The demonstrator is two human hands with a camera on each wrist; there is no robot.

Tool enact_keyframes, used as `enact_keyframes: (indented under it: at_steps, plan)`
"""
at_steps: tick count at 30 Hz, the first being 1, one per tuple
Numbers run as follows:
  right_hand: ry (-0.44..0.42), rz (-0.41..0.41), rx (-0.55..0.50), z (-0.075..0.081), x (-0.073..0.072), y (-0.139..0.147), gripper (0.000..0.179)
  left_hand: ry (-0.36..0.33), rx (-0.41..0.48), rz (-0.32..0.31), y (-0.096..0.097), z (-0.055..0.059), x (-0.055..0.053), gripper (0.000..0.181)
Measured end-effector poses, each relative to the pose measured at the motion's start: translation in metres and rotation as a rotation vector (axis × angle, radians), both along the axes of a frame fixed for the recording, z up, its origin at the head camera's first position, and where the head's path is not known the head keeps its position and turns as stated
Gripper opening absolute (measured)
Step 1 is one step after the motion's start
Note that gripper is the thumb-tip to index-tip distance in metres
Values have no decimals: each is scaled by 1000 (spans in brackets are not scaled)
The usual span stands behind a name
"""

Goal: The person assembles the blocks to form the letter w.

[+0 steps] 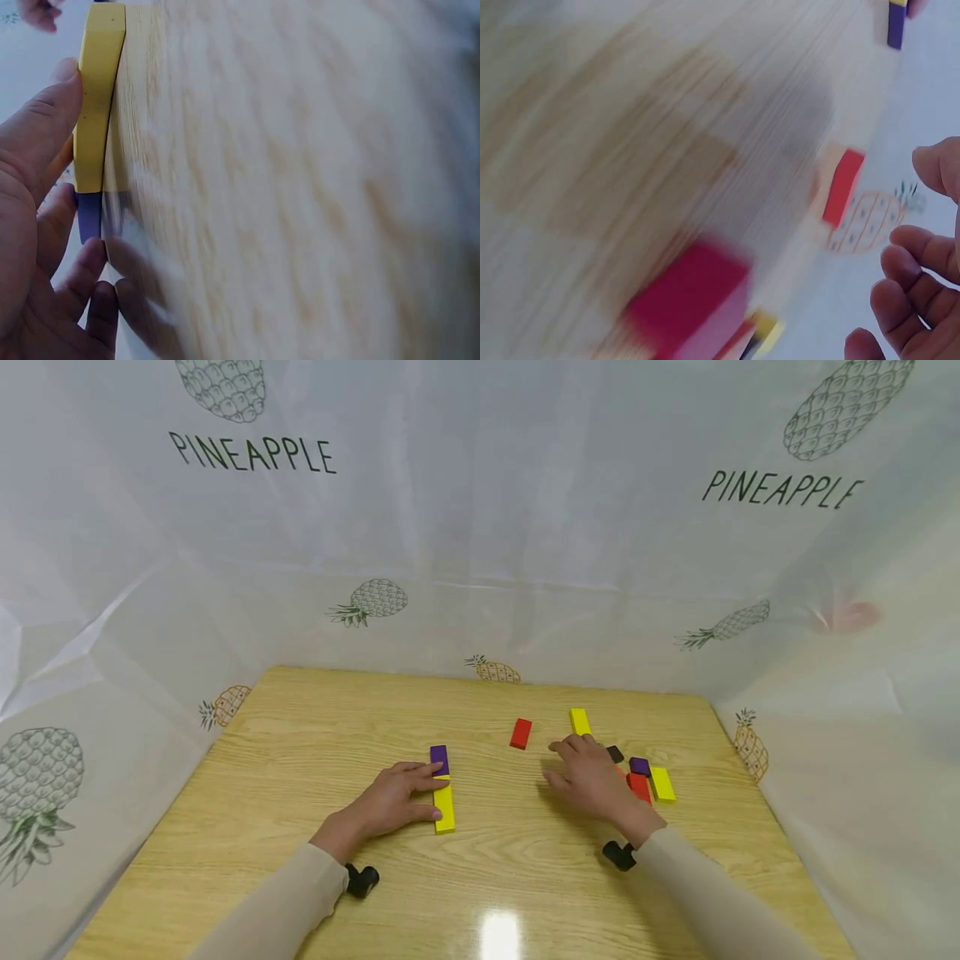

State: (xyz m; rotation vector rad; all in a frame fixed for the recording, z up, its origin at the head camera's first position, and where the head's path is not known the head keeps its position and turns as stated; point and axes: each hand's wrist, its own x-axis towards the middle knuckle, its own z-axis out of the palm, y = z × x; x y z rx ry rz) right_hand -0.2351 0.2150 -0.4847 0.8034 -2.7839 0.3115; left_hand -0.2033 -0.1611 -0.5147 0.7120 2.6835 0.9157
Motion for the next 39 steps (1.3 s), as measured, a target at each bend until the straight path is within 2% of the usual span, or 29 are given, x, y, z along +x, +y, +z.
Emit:
enact_keyframes:
  at_steps: [6,16,25,33,39]
  plan:
    - [-1,-73,12,3,10,37,41,-8,2,5,-1,-1,-1,58]
    - [45,-70,-7,-5,32,76,35,-24,15,13,0,0,0,58]
    - [141,31,40,-18,46,86,38,-22,18,17,-1,0,0,57]
    - [135,24,73,-23,47,87,38,-23,33,16,0,0,0,57]
    - [129,23,81,-26,47,86,33,1,25,10,-2,-1,0,57]
